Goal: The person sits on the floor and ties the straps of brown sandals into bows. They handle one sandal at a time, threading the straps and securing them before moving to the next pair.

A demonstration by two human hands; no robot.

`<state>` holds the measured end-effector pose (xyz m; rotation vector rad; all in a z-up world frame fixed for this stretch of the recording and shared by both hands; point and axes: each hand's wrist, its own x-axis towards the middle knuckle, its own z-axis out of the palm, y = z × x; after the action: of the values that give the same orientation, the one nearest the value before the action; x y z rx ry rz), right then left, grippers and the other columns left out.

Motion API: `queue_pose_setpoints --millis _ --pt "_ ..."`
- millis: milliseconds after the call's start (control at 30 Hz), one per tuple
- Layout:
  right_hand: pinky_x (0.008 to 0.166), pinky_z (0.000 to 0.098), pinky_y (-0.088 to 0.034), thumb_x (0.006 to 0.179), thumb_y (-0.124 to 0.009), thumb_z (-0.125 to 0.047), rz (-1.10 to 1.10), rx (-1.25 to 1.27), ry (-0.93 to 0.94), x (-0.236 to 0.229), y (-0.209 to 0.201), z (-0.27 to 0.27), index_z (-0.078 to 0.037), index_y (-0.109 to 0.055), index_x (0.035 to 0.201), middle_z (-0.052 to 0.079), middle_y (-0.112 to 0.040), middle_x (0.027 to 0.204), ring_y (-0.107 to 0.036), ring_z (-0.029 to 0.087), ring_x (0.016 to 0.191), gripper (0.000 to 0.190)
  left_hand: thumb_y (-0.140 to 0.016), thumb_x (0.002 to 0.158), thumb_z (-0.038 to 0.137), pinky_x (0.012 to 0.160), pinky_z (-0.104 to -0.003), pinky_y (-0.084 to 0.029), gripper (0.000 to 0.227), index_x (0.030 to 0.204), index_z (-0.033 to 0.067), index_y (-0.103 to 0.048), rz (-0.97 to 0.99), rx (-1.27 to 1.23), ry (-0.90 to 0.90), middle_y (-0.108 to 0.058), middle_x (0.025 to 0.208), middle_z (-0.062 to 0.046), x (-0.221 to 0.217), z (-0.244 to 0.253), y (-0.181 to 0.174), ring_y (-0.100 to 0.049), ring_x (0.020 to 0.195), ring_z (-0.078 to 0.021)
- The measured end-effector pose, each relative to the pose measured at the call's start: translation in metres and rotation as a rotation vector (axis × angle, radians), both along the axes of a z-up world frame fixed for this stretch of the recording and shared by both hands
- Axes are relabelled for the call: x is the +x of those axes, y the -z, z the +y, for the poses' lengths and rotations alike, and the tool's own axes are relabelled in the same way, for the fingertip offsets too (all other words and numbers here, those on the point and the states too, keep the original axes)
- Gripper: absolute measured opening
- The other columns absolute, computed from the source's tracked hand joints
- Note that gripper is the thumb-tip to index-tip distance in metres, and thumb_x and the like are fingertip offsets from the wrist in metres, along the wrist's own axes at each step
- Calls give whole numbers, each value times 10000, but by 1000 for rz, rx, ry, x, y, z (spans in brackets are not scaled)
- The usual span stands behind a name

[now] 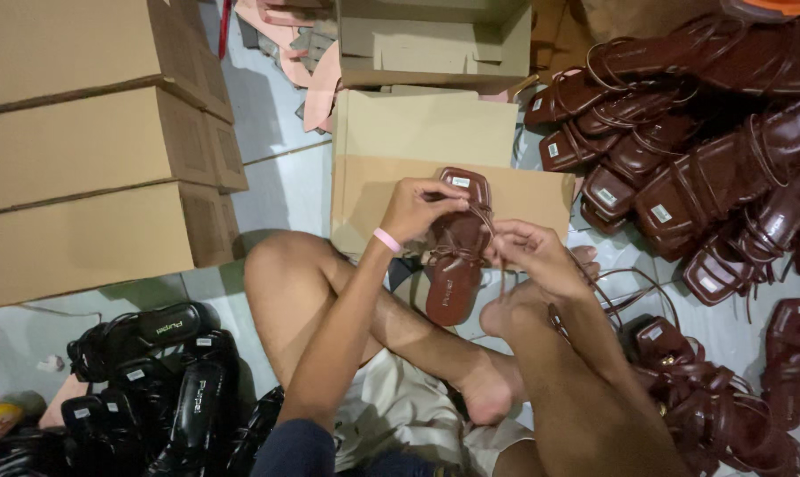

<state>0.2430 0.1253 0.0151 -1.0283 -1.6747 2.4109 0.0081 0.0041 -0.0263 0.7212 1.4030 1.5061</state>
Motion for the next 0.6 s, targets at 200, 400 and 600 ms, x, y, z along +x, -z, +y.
queue_pose_setpoints --millis 200,400,600 --pt "836 261 -565 901 -768 -118 -140 264 -330 8 -29 -6 5 -756 1041 57 -768 1046 -697 114 934 186 -822 829 32 802 -256 -615 150 957 -38 -785 -139 0 -49 -794 974 -103 -4 4 5 -739 858 -107" --pt "785 244 -596 873 -786 -107 -73 638 -125 -10 -60 -22 -32 -786 1056 37 -765 1041 -718 109 904 198 -820 824 -7 814 -278 -605 139 946 -69 -798 -221 -16 -11 -802 972 -140 -11 6 14 -741 856 -145" --pt "725 255 -583 853 -832 -89 40 1063 -133 -51 -79 -36 -11 -784 1032 75 -765 979 -723 123 835 201 -794 825 -21 829 -289 -609 142 957 -74 -788 -369 30 -11 -791 940 -143 -19 4 16 -758 853 -163"
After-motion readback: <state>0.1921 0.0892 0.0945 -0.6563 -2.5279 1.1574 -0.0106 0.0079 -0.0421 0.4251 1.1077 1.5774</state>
